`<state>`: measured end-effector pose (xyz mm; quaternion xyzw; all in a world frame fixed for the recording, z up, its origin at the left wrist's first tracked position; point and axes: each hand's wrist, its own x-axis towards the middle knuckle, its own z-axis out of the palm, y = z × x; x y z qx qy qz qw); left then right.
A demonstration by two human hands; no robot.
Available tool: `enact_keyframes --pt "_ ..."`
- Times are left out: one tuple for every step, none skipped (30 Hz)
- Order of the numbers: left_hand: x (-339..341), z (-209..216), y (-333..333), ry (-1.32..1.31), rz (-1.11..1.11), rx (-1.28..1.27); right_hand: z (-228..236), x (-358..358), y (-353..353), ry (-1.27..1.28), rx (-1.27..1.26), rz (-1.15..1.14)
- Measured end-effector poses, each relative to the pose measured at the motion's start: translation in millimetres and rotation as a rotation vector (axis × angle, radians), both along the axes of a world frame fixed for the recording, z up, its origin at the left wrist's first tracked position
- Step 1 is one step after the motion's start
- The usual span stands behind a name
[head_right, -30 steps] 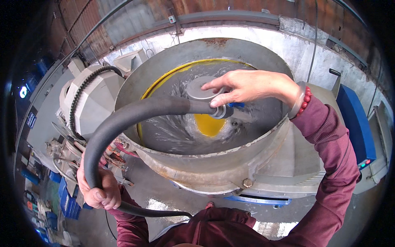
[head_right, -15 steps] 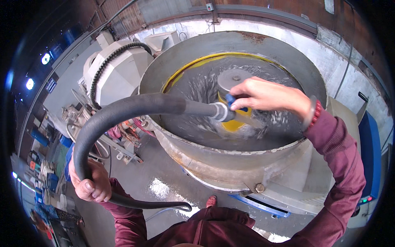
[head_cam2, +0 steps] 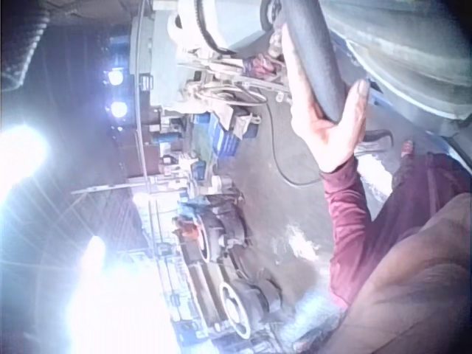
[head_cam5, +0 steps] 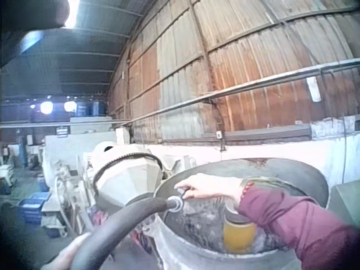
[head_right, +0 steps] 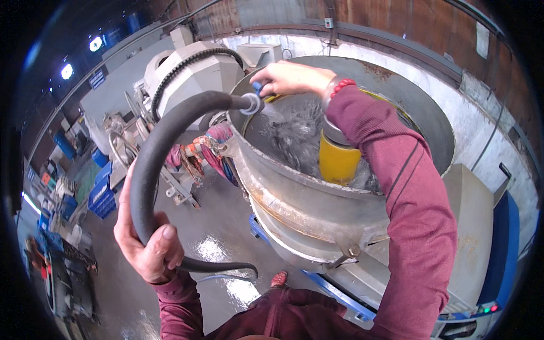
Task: The person operates a large industrial washing machine, using a hose to spray water into the rotating drum. They repeatedly adjust the hose and check the machine's contents while another person works in the background.
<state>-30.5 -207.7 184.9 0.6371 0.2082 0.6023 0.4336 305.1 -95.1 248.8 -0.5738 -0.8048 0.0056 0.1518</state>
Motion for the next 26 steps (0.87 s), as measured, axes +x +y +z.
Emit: enact_keyframes --pt "-3.8 -2.8 -2.7 0.038 0.021 0.022 -2.6 0.0 3.3 0.054 0.059 0.055" --pt "-3.4 -4.6 -3.3 0.041 0.024 0.076 2.0 -1.2 -5.5 0.092 0.029 0.042" --pt "-3.7 -5.2 -5.3 0.044 0.027 0.13 3.1 2.0 -10.6 0.115 0.044 0.069" --pt "-3.5 -5.5 -6.7 0.073 -0.001 0.111 0.5 11.1 -15.0 0.139 0.056 0.087" --pt "-4.9 -4.5 -9.9 0.105 -0.022 0.094 -1.9 18.5 -19.2 0.167 0.07 0.11" --pt "-3.7 -1.9 -10.4 0.125 -0.022 0.115 -4.4 25.3 -22.8 0.193 0.072 0.122" --pt "-3.2 -0.2 -10.4 0.117 -0.039 0.161 -4.1 24.5 -29.1 0.244 0.046 0.093" --pt "-2.5 1.2 -10.5 0.108 -0.058 0.207 -4.3 22.4 -36.4 0.293 0.019 0.065" --pt "-1.3 2.8 -10.6 0.098 -0.08 0.253 -4.7 20.5 -43.3 0.342 -0.009 0.039" --pt "4.2 4.6 -9.9 0.104 -0.107 0.295 -6.5 26.1 -55.0 0.371 -0.004 0.007" --pt "0.0 6.9 -11.6 0.131 -0.089 0.331 -10.9 21.4 -52.7 0.353 0.004 -0.015" --pt "1.1 7.7 -11.3 0.17 -0.037 0.412 -15.0 24.2 -54.0 0.333 0.084 0.025" --pt "-1.9 8.5 -12.8 0.221 0.041 0.487 -18.0 18.6 -48.5 0.25 0.136 0.049" --pt "-1.0 10.2 -14.4 0.253 0.094 0.564 -16.7 27.1 -42.3 0.228 0.108 0.09" --pt "4.1 5.4 -8.2 0.243 0.013 0.7 -12.0 46.8 -40.9 0.161 0.174 0.107" --pt "4.5 1.5 -6.3 0.265 -0.029 0.832 -17.8 68.4 -9.6 0.081 0.339 0.184" --pt "26.1 -1.4 -8.1 0.207 -0.193 0.835 8.5 65.9 -61.3 0.032 0.396 -0.036" --pt "17.6 -9.9 -13.0 0.307 -0.169 0.799 5.3 16.7 -31.5 0.097 0.436 -0.044" --pt "15.4 -16.8 -12.3 0.305 -0.15 0.778 16.3 15.2 -14.6 0.166 0.236 -0.192" --pt "25.4 -19.0 -14.0 0.251 -0.209 0.79 40.1 33.3 -33.1 0.19 0.073 -0.441" --pt "30.3 -26.9 -7.7 0.142 -0.213 0.804 64.0 51.1 -38.4 0.052 0.109 -0.517" --pt "16.9 -34.5 5.1 0.166 -0.054 0.794 54.1 48.4 28.1 -0.008 0.113 -0.417" --pt "2.8 -39.4 17.2 0.125 0.056 0.794 49.9 21.5 46.2 0.001 0.357 -0.225" --pt "-12.1 -43.0 26.8 0.098 0.178 0.797 45.7 -8.0 64.1 -0.009 0.612 -0.039" --pt "-32.1 -42.0 36.3 0.1 0.31 0.779 51.1 -34.8 73.2 -0.002 0.735 0.09" --pt "-33.9 -43.2 53.6 0.034 0.34 0.753 67.0 -36.2 44.9 -0.084 0.719 0.086"
